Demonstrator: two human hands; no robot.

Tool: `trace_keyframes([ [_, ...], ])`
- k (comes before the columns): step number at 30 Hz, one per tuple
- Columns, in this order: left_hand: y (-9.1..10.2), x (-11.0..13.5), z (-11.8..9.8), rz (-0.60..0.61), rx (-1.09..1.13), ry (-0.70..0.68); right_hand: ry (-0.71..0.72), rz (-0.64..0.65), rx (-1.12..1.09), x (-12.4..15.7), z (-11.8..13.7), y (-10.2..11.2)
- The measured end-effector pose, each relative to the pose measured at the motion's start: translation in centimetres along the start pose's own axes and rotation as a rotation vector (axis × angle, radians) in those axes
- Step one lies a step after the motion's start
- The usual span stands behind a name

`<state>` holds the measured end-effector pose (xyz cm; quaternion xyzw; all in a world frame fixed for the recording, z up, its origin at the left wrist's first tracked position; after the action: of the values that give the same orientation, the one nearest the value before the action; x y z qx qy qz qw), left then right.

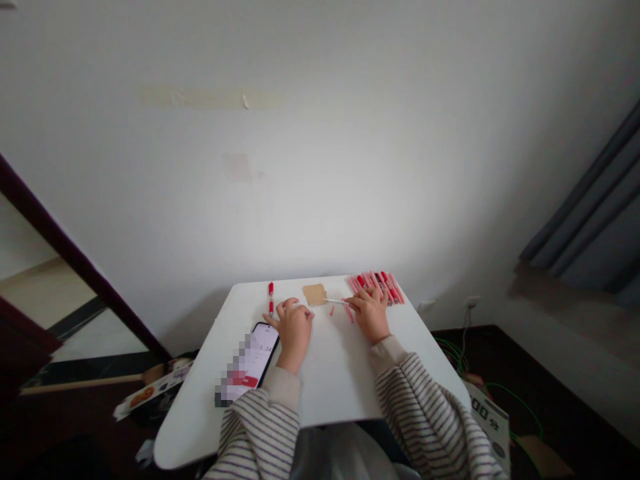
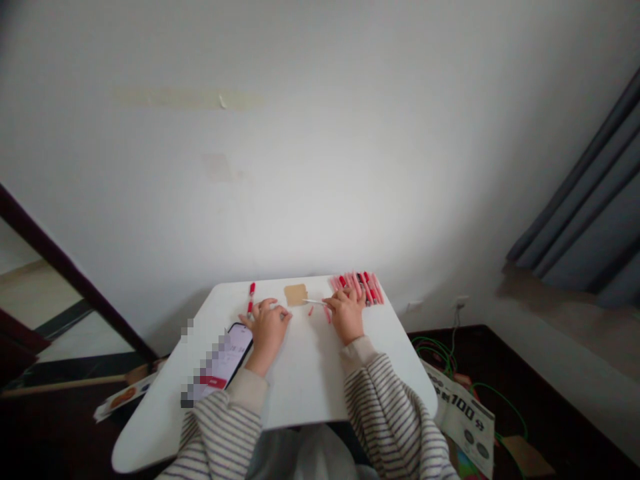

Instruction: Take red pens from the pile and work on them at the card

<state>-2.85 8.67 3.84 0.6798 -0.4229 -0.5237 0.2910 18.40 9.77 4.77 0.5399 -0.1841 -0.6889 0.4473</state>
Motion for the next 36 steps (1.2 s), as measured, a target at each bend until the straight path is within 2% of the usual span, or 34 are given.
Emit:
trace_keyframes([
  [6,-0.2,0.0,0.2,-0.004,-0.002,0.005,-0.044,0.021,-0.026,0.0,-0.1,-0.2],
  [13,0.3,0.1,0.3,0.025,0.018,0.061,-0.096,0.021,0.025,-0.7,0.3,0.6],
  [25,1.5,0.1,1.0,-0.068,-0.028,0.141,0.267,0.225,0.084,-1.1,6.2,-2.0],
  [30,1.7,0.2,0.9,-0.066,-0.038,0.150,0.304,0.274,0.103,-1.0,7.3,-3.0],
  [36,1.8,0.2,0.6,-0.071,-0.050,0.143,0.280,0.318,0.127,-0.8,7.1,-3.7],
])
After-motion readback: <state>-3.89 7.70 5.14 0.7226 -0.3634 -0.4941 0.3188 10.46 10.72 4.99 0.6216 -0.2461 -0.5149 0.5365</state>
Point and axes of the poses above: each hand's wrist, its own x-axis away from the middle knuckle, its own y-axis out of the back of the hand, z = x × y, the point moved 9 cm from there along -x, towards the middle knuckle, and after that the axes turned 6 degrees about -y, right-handed, at the moved point
